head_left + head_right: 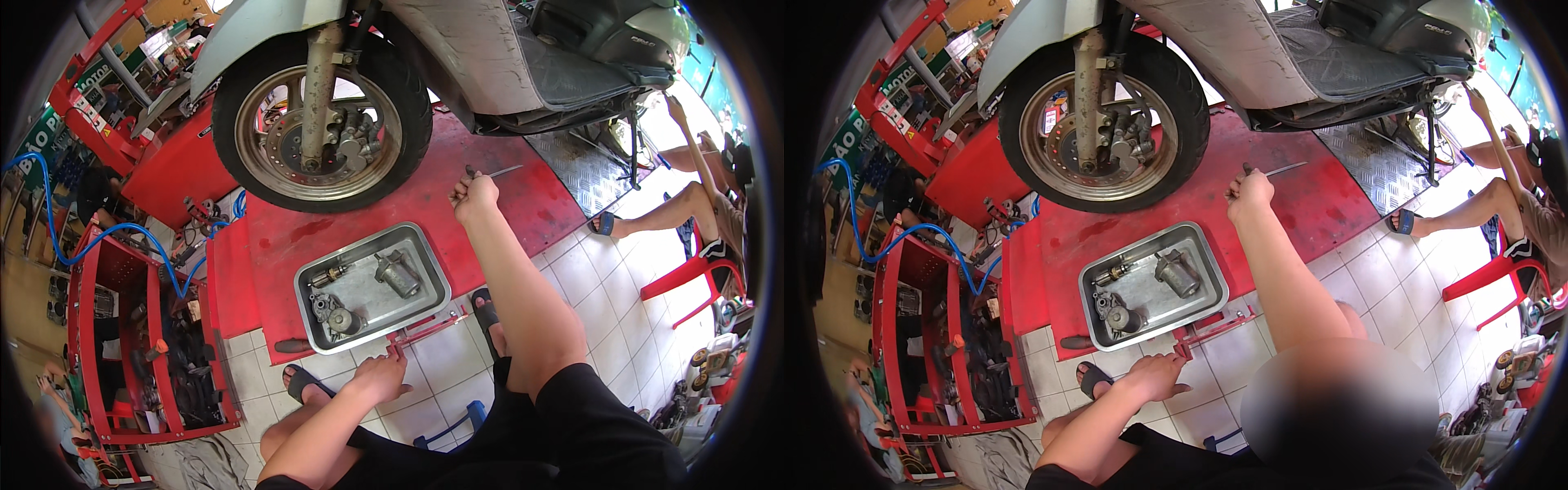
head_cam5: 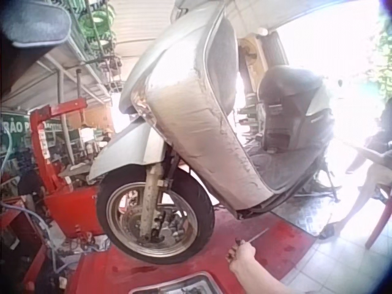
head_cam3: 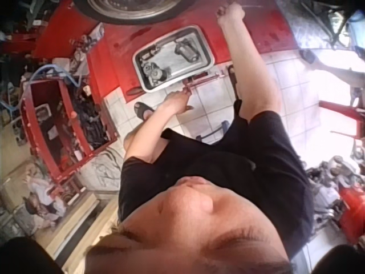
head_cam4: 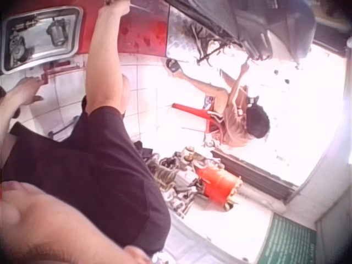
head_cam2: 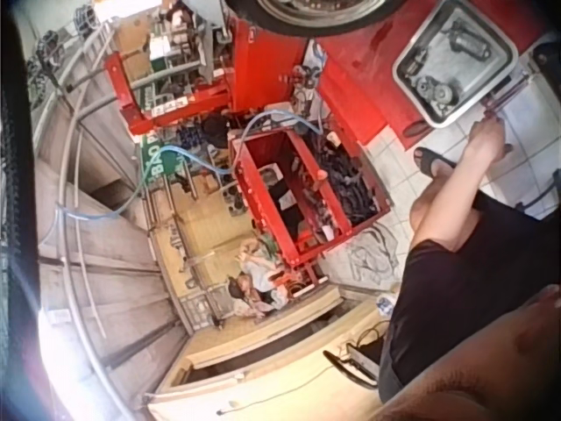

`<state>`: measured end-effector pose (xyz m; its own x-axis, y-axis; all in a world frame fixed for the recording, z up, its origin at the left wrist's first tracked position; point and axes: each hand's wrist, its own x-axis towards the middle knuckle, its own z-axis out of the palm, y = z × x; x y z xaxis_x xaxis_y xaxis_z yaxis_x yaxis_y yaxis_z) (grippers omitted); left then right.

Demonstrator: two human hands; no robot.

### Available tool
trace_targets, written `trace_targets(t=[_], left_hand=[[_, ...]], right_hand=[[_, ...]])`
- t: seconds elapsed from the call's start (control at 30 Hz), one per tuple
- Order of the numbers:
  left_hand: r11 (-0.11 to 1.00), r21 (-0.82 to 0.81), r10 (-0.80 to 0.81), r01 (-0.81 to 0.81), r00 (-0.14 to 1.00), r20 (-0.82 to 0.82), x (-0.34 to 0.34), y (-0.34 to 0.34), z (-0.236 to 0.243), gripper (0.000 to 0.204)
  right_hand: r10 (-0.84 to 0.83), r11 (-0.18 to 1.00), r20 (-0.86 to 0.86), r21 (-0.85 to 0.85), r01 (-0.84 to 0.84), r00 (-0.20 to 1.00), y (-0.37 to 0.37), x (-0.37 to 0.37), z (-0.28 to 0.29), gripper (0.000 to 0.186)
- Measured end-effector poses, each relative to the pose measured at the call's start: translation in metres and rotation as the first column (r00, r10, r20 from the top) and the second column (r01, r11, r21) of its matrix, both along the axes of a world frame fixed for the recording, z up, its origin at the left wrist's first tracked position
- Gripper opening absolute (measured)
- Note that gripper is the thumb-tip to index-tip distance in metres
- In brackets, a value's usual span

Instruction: The person sits in a workshop and uses a screwdriver to work on the front wheel assembly of a scooter. They repeatedly probe and adjust components near the brake caliper and hub, then pick up a cylindrical metal part from a tray and continue manipulating it with the screwdriver.

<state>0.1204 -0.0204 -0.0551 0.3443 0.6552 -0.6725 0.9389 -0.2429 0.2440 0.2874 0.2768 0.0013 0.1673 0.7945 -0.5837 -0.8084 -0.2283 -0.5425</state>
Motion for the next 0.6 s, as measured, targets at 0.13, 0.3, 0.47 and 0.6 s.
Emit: trace_targets(t=[0.13,0.3,0.47,0.6], left_hand=[[1.0,0.003,-0.025,0.025,1.0,0.014,0.001,0.0,0.0,0.062],[1.0,-0.026,-0.016,0.016,1.0,-0.003,0.003,0.002,0.002,0.069],[1.0,0.011,0.008,-0.008,1.0,0.009,0.002,0.001,0.004,0.062],[1.0,-0.001,-0.007,0.007,1.0,0.016,0.003,0.001,0.004,0.061]], right_hand=[[0.736,0.676,-0.016,0.054,-0.735,0.677,-0.014,-0.013,-0.002,0.021],[0.371,0.927,0.038,0.04,-0.372,0.928,-0.016,-0.011,0.0,0.024],[-0.037,0.999,0.047,-0.007,0.037,0.998,-0.006,-0.009,0.001,0.026],[0.44,0.893,-0.197,-0.01,-0.45,0.876,-0.01,-0.008,0.001,0.022]])
